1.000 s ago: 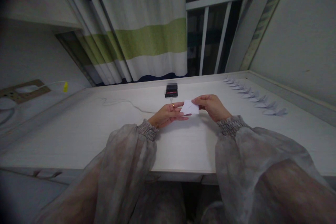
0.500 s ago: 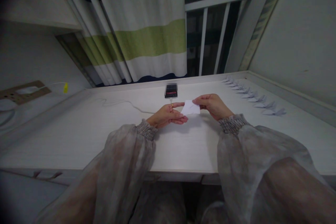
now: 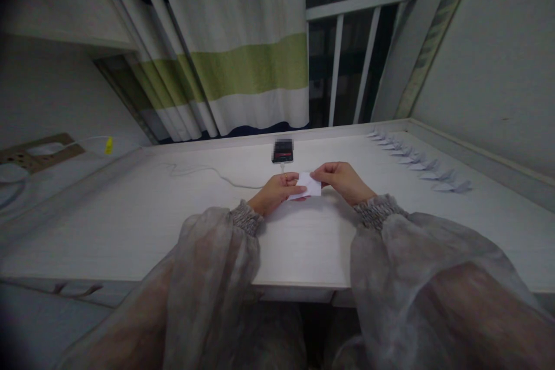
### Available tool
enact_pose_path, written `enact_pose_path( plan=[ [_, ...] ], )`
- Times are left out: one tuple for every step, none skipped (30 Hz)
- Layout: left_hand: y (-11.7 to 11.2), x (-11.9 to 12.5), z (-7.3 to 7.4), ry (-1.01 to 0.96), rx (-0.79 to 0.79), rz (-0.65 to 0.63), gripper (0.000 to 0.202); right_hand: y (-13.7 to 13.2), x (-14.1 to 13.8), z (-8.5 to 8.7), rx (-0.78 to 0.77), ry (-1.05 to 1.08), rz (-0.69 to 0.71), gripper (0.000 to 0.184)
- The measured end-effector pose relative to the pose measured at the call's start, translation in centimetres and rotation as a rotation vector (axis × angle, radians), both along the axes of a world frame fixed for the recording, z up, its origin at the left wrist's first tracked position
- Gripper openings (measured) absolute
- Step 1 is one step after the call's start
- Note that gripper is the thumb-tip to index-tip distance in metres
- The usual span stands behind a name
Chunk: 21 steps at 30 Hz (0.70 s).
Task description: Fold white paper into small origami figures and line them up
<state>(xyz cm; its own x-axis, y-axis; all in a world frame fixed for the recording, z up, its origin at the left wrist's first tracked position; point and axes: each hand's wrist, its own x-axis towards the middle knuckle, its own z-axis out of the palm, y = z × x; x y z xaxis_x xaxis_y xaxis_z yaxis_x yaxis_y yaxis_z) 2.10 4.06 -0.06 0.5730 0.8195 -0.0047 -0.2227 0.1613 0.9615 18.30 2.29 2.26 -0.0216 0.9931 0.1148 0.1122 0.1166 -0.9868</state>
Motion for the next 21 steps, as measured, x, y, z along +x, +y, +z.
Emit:
enact_pose_path(
  plan=[
    [-0.02, 0.06, -0.02, -0.012, 0.01, 0.029, 0.032, -0.01, -0.12, -0.05, 0.008, 0.002, 0.003, 0.023],
    [-0.05, 0.08, -0.01, -0.02, 0.018, 0.056, 0.033, -0.01, -0.19, -0.12, 0.015, 0.007, 0.006, 0.023],
    [-0.08, 0.09, 0.01, -0.023, 0.024, 0.077, 0.034, 0.01, -0.22, -0.21, 0.02, 0.012, 0.011, 0.023],
    [-0.12, 0.08, 0.06, -0.021, 0.03, 0.088, 0.035, 0.04, -0.22, -0.3, 0.022, 0.017, 0.018, 0.023],
    [-0.16, 0.06, 0.12, -0.017, 0.035, 0.094, 0.036, 0.08, -0.21, -0.39, 0.023, 0.023, 0.026, 0.023],
    [-0.2, 0.05, 0.19, -0.014, 0.039, 0.097, 0.038, 0.1, -0.19, -0.47, 0.023, 0.03, 0.037, 0.022],
    [-0.24, 0.04, 0.27, -0.011, 0.041, 0.101, 0.039, 0.11, -0.17, -0.53, 0.023, 0.034, 0.049, 0.022],
    [-0.29, 0.04, 0.34, -0.008, 0.042, 0.105, 0.041, 0.1, -0.17, -0.57, 0.022, 0.033, 0.064, 0.021],
    [-0.34, 0.04, 0.41, -0.005, 0.043, 0.11, 0.042, 0.06, -0.18, -0.59, 0.021, 0.026, 0.081, 0.021],
    [-0.38, 0.04, 0.47, -0.002, 0.043, 0.114, 0.043, 0.02, -0.2, -0.59, 0.017, 0.014, 0.097, 0.021],
    [-0.43, 0.03, 0.51, -0.001, 0.044, 0.114, 0.043, -0.04, -0.23, -0.58, 0.012, 0.0, 0.113, 0.021],
    [-0.46, 0.02, 0.55, -0.001, 0.045, 0.113, 0.043, -0.09, -0.25, -0.57, 0.008, -0.011, 0.124, 0.021],
    [-0.49, 0.0, 0.56, -0.004, 0.047, 0.111, 0.043, -0.13, -0.26, -0.56, 0.007, -0.015, 0.133, 0.021],
    [-0.5, -0.02, 0.57, -0.008, 0.048, 0.109, 0.043, -0.15, -0.26, -0.57, 0.007, -0.015, 0.138, 0.022],
    [-0.5, -0.04, 0.57, -0.013, 0.051, 0.107, 0.043, -0.15, -0.25, -0.58, 0.009, -0.014, 0.143, 0.022],
    [-0.49, -0.06, 0.57, -0.019, 0.054, 0.105, 0.043, -0.14, -0.22, -0.61, 0.008, -0.017, 0.144, 0.022],
    [-0.46, -0.07, 0.56, -0.023, 0.057, 0.103, 0.042, -0.11, -0.2, -0.65, 0.002, -0.025, 0.144, 0.022],
    [-0.42, -0.09, 0.55, -0.024, 0.06, 0.101, 0.042, -0.09, -0.17, -0.69, -0.008, -0.04, 0.143, 0.022],
    [-0.37, -0.09, 0.53, -0.022, 0.063, 0.099, 0.042, -0.06, -0.15, -0.72, -0.02, -0.058, 0.141, 0.021],
    [-0.31, -0.1, 0.51, -0.018, 0.066, 0.098, 0.042, -0.05, -0.14, -0.74, -0.031, -0.076, 0.14, 0.02],
    [-0.26, -0.11, 0.49, -0.015, 0.068, 0.097, 0.042, -0.04, -0.14, -0.76, -0.038, -0.091, 0.14, 0.02]
  ],
)
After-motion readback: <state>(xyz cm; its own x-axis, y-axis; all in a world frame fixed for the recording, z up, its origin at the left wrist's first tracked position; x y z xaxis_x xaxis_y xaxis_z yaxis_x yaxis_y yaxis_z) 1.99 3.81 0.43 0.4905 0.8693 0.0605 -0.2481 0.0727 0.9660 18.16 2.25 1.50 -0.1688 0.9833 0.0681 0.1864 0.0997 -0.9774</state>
